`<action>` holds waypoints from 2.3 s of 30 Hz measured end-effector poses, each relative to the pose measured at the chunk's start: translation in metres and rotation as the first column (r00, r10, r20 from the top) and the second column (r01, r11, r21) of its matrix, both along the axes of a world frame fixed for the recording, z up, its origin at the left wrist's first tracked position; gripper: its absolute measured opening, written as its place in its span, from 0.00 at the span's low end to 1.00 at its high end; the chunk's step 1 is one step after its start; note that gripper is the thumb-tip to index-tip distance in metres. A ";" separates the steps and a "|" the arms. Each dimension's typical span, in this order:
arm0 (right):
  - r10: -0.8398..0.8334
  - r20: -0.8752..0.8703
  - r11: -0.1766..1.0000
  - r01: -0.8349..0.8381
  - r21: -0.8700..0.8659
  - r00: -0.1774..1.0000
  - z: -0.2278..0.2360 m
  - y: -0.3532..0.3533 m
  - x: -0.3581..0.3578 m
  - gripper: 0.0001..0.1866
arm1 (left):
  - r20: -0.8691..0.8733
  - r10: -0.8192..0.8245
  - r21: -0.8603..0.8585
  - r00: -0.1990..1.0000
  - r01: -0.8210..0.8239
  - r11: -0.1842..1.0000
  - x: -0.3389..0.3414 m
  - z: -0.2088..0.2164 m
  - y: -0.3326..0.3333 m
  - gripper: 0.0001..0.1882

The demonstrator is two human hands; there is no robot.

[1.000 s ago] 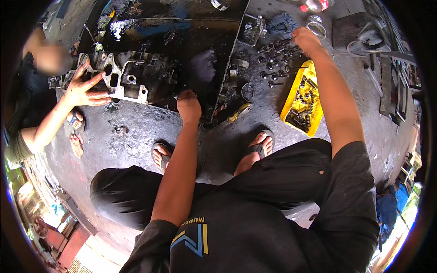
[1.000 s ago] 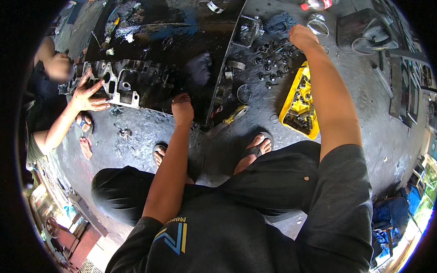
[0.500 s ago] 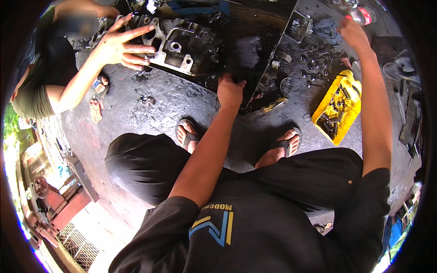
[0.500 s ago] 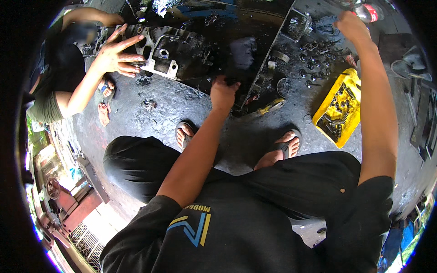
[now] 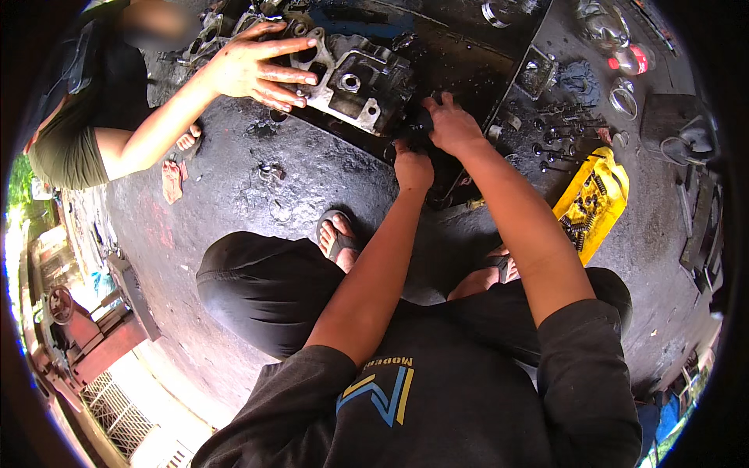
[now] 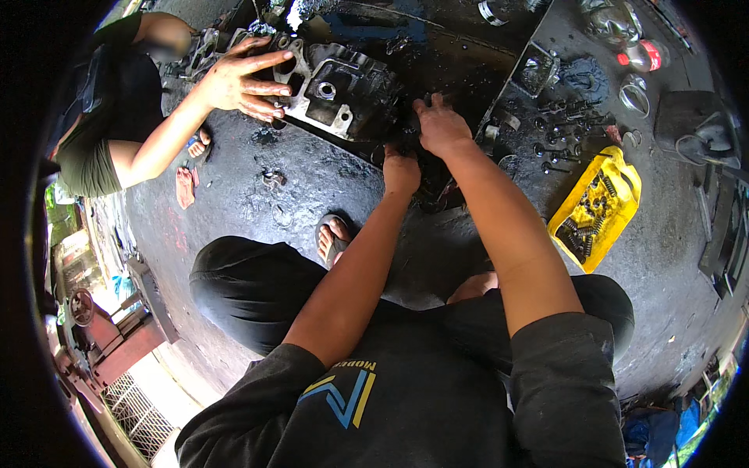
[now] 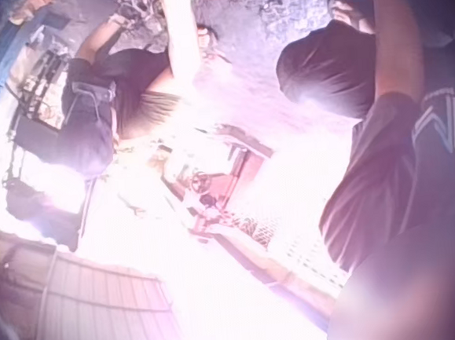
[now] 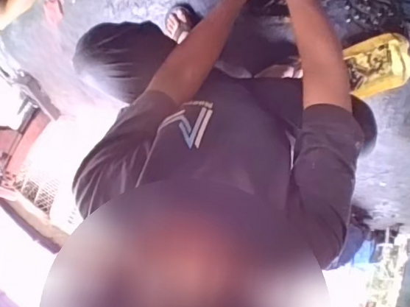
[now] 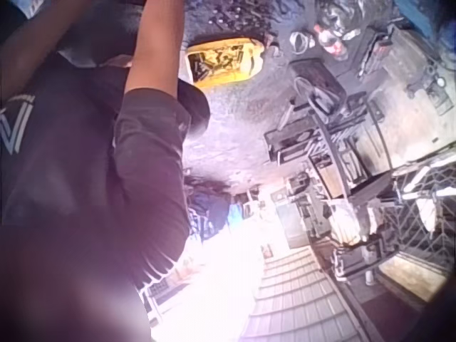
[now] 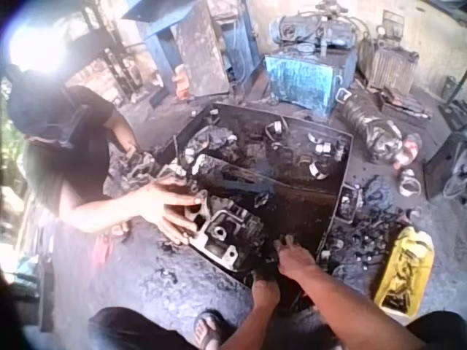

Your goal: The person sits on the floor and wipes a disassembled engine cylinder head with a dark cloth. They repeatedly rub the surface and crevices, occasionally pausing to reposition the cloth or adjust their grip. A second person works on the same part nearby.

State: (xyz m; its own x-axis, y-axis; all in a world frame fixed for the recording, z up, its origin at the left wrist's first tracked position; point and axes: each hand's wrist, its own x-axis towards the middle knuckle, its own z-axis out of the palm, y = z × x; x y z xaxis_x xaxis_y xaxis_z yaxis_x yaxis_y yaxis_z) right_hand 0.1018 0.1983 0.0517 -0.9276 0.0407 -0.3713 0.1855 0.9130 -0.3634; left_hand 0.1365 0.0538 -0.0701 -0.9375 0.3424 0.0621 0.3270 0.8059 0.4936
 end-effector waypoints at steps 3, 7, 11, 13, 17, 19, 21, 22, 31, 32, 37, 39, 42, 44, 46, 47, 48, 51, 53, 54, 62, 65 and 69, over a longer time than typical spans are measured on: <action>0.046 -0.149 0.999 -0.041 0.033 0.988 -0.014 0.001 0.010 0.34 | 0.201 -0.075 -0.215 0.977 0.119 0.969 -0.004 -0.001 -0.004 0.22; -0.050 0.008 0.998 0.050 -0.039 0.999 -0.016 0.013 0.002 0.33 | 0.391 0.063 0.104 0.918 -0.112 0.988 -0.010 0.027 0.010 0.15; -0.274 0.026 0.924 0.271 -0.269 0.961 0.025 0.051 -0.020 0.32 | 0.907 -0.062 0.418 0.416 -0.875 0.243 -0.014 0.060 0.028 0.10; -0.218 0.123 0.894 0.249 -0.372 0.968 0.048 0.062 -0.031 0.34 | 0.927 -0.131 0.370 0.350 -0.909 0.192 -0.021 0.076 0.033 0.10; -0.160 0.027 0.948 0.161 -0.274 0.987 0.058 0.045 -0.018 0.42 | 0.914 -0.315 0.302 0.254 -0.947 0.113 -0.039 0.108 0.051 0.16; -0.149 -0.052 0.966 0.134 -0.220 0.988 0.050 0.030 -0.004 0.45 | 0.866 -0.449 0.297 0.218 -0.949 0.111 -0.048 0.122 0.052 0.20; -0.144 -0.244 0.959 0.075 -0.274 0.959 0.042 0.021 0.005 0.42 | 0.863 -0.456 0.300 0.215 -0.946 0.121 -0.048 0.132 0.046 0.21; -0.153 -0.265 0.952 0.070 -0.299 0.952 0.040 0.019 0.005 0.39 | 0.857 -0.464 0.311 0.224 -0.943 0.118 -0.047 0.135 0.043 0.21; -0.304 -0.065 0.934 0.284 -0.218 0.951 0.040 0.021 -0.013 0.24 | 0.903 -0.286 0.408 0.321 -0.848 0.338 -0.045 0.126 0.045 0.24; -0.272 -0.123 0.945 0.241 -0.219 0.954 0.035 0.021 -0.014 0.24 | 0.883 -0.315 0.443 0.347 -0.839 0.317 -0.044 0.124 0.045 0.22; -0.651 0.282 0.411 0.640 -0.648 0.704 0.014 0.043 -0.025 0.24 | 0.868 -0.400 0.389 0.295 -0.904 0.176 -0.039 0.124 0.046 0.18; -0.601 0.517 0.050 0.674 -0.737 0.610 0.017 0.056 -0.025 0.21 | 0.862 -0.454 0.288 0.225 -0.955 0.072 -0.037 0.128 0.049 0.18; -0.410 0.701 -0.264 0.660 -0.704 0.584 0.029 0.066 -0.018 0.16 | 0.872 -0.441 0.241 0.212 -0.971 0.009 -0.037 0.132 0.056 0.16; -0.336 0.741 -0.324 0.667 -0.671 0.582 0.034 0.062 -0.011 0.15 | 0.917 -0.344 0.215 0.203 -0.977 -0.004 -0.036 0.129 0.063 0.15; -0.335 0.720 -0.366 0.620 -0.694 0.608 0.031 0.051 -0.007 0.15 | 0.676 0.062 0.462 0.734 -0.488 0.740 -0.028 0.122 0.062 0.12; -0.389 0.667 -0.313 0.590 -0.744 0.635 0.027 0.043 -0.008 0.14 | 0.504 0.047 0.387 0.863 -0.274 0.880 -0.025 0.116 0.063 0.11; -0.430 0.611 -0.256 0.559 -0.789 0.665 0.023 0.036 -0.010 0.14 | 0.365 0.032 0.371 0.930 -0.177 0.911 -0.022 0.110 0.062 0.09; -0.546 0.548 -0.133 0.580 -0.804 0.634 0.014 0.026 -0.014 0.15 | 0.211 0.085 0.396 0.974 -0.165 0.903 -0.019 0.094 0.062 0.04; -0.679 0.362 0.254 0.667 -0.700 0.638 0.012 0.023 -0.018 0.23 | -0.162 -0.061 -0.107 0.985 0.044 0.993 -0.019 0.085 0.055 0.03; -0.674 0.292 0.436 0.685 -0.584 0.678 0.011 0.021 -0.019 0.29 | -0.181 -0.039 -0.204 0.983 0.001 0.979 -0.018 0.082 0.055 0.03; -0.485 -0.041 0.845 0.457 -0.277 0.873 0.005 0.028 -0.005 0.33 | 0.102 0.185 0.537 0.978 -0.210 0.817 -0.013 0.070 0.043 0.05; -0.690 0.087 0.672 0.681 -0.291 0.719 0.005 0.040 -0.012 0.33 | 0.125 0.205 0.198 0.971 -0.227 0.953 -0.010 0.073 0.035 0.09; -0.483 0.399 0.708 0.616 -0.345 0.779 0.018 0.046 -0.027 0.34 | 0.954 -0.117 0.277 0.276 -0.961 -0.004 -0.014 0.087 0.040 0.15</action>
State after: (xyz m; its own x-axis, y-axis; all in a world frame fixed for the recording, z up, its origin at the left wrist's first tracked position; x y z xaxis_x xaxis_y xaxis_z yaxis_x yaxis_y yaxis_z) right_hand 0.0744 0.2444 0.0698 -0.6546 0.2856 -0.6999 0.7490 0.3702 -0.5495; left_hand 0.1222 0.0937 0.0171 -0.5894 0.0463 -0.8065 -0.6981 -0.5316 0.4796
